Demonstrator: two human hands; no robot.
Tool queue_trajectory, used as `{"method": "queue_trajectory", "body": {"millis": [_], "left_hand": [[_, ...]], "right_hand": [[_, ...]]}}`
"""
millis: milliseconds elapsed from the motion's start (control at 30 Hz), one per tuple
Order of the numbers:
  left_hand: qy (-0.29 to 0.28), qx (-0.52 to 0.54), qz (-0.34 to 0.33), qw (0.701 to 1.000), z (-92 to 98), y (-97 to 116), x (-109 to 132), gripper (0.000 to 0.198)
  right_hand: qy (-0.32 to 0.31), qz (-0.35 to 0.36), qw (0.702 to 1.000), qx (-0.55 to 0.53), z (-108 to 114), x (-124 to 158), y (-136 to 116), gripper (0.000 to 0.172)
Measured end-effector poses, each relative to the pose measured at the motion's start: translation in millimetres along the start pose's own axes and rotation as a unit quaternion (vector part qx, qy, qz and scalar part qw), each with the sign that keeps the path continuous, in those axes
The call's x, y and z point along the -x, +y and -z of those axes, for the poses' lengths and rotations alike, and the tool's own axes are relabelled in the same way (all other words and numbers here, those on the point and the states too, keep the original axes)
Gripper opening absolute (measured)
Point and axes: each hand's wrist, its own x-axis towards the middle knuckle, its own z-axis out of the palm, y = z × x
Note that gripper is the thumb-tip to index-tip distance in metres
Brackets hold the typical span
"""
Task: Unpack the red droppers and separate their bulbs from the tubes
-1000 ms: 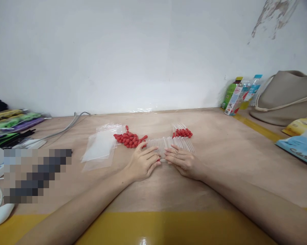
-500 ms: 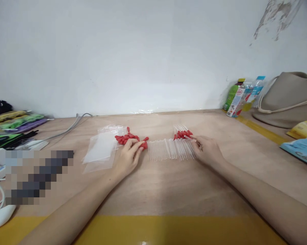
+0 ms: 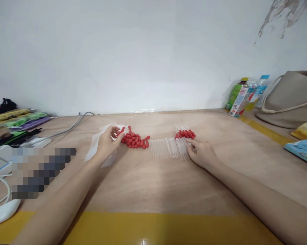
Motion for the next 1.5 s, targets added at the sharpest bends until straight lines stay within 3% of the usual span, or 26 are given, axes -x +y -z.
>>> {"method": "queue_trajectory", "body": {"millis": [133, 400, 500, 667, 767, 900, 1067, 1233, 1367, 1500], "left_hand": [[-0.065, -0.021, -0.029, 0.997, -2.8, 0.1, -13.9, 0.028], [-0.178, -0.109, -0.123, 0.970, -17.9, 24.8, -21.5, 0.019], [-0.177, -0.140, -0.125, 0.966, -19.1, 27.2, -21.8, 0.021], [-0.107, -0.144, -0.103, 0.978, -19.7, 31.1, -24.8, 0.028], [-0.097, -0.124, -0.115, 0.981, -26.0, 43.3, -25.4, 0.025], [-0.132, -0.102, -0.149, 0.975, -49.8, 75.3, -22.4, 0.019], [-0.217, -0.080, -0.167, 0.958, -100.0, 121.7, -15.8, 0.020], [-0.241, -0.068, -0.177, 0.952, -143.5, 152.4, -13.7, 0.027], [-0.232, -0.069, -0.183, 0.953, -161.9, 163.2, -15.3, 0.033], [-0.219, -0.071, -0.188, 0.955, -165.7, 166.7, -14.4, 0.032]], "right_hand": [[-0.005, 0.001, 1.000, 0.011, -0.5, 1.5, -2.1, 0.026], [-0.010, 0.001, 0.999, -0.031, 3.4, 0.7, -2.1, 0.021], [-0.016, 0.006, 0.999, -0.039, 3.1, 0.0, -1.1, 0.022], [-0.016, -0.003, 0.998, -0.060, 2.2, -0.9, -0.3, 0.026], [0.000, -0.008, 0.997, -0.074, 2.2, -2.0, 1.1, 0.026], [0.018, -0.028, 0.995, -0.092, 1.0, -4.3, 8.5, 0.028], [0.014, -0.063, 0.992, -0.110, -2.3, -7.5, 22.1, 0.031], [0.036, -0.082, 0.989, -0.114, -3.9, -9.4, 28.5, 0.032], [0.040, -0.084, 0.989, -0.117, -3.0, -10.2, 28.4, 0.033], [0.037, -0.090, 0.988, -0.118, -1.5, -10.3, 25.3, 0.032]]}}
